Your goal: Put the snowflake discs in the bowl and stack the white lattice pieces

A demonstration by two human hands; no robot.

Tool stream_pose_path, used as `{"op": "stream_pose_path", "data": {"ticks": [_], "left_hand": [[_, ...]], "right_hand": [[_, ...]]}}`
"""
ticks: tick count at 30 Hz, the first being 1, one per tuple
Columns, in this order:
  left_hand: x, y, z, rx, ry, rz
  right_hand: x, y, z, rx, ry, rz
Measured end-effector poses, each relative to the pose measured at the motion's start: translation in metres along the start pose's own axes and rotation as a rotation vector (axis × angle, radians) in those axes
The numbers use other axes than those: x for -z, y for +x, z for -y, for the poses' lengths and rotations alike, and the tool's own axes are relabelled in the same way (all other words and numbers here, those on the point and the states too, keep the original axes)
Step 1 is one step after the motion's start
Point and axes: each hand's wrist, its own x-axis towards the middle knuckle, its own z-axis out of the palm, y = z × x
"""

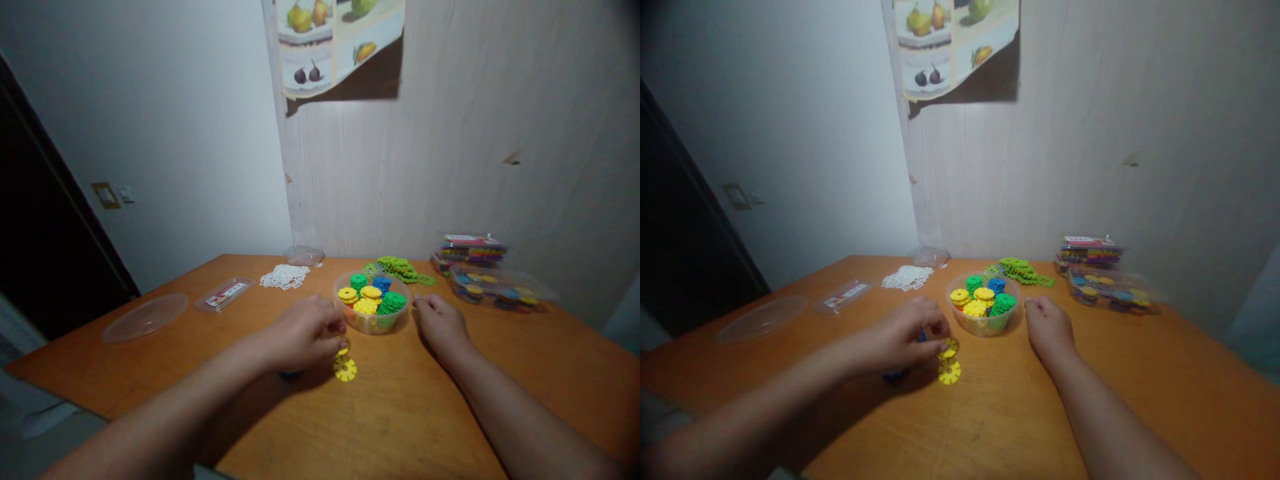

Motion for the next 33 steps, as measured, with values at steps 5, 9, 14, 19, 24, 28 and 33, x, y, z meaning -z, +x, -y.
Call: {"op": "stream_pose_path", "data": {"ticks": [5, 9, 14, 19, 24, 28, 33], "left_hand": [[-0.022, -0.012, -0.02, -0.023, 0.108, 0.196], [-0.031, -0.01, -0.023, -0.004, 0.155, 0.261], [-0.033, -0.01, -0.02, 0.054, 0.075, 0.258], [-0.035, -0.015, -0.021, 0.123, -0.06, 0.274], [-0.033, -0.015, -0.025, 0.199, -0.117, 0.305], [-0.026, -0.012, -0.026, 0.255, -0.142, 0.382], [-0.03, -0.012, -0.023, 0.322, -0.218, 0.406]], "right_hand": [[0.002, 0.0, 0.002, -0.008, 0.004, 0.005], [0.002, 0.001, 0.001, 0.006, -0.004, 0.007], [-0.001, 0.003, -0.004, 0.019, 0.003, 0.007], [-0.002, 0.002, -0.003, 0.012, -0.008, 0.008], [-0.001, 0.001, -0.001, 0.011, -0.011, 0.024], [-0.001, 0.001, -0.001, 0.025, -0.034, 0.024], [0.0, 0.002, 0.0, 0.037, -0.053, 0.038]]}}
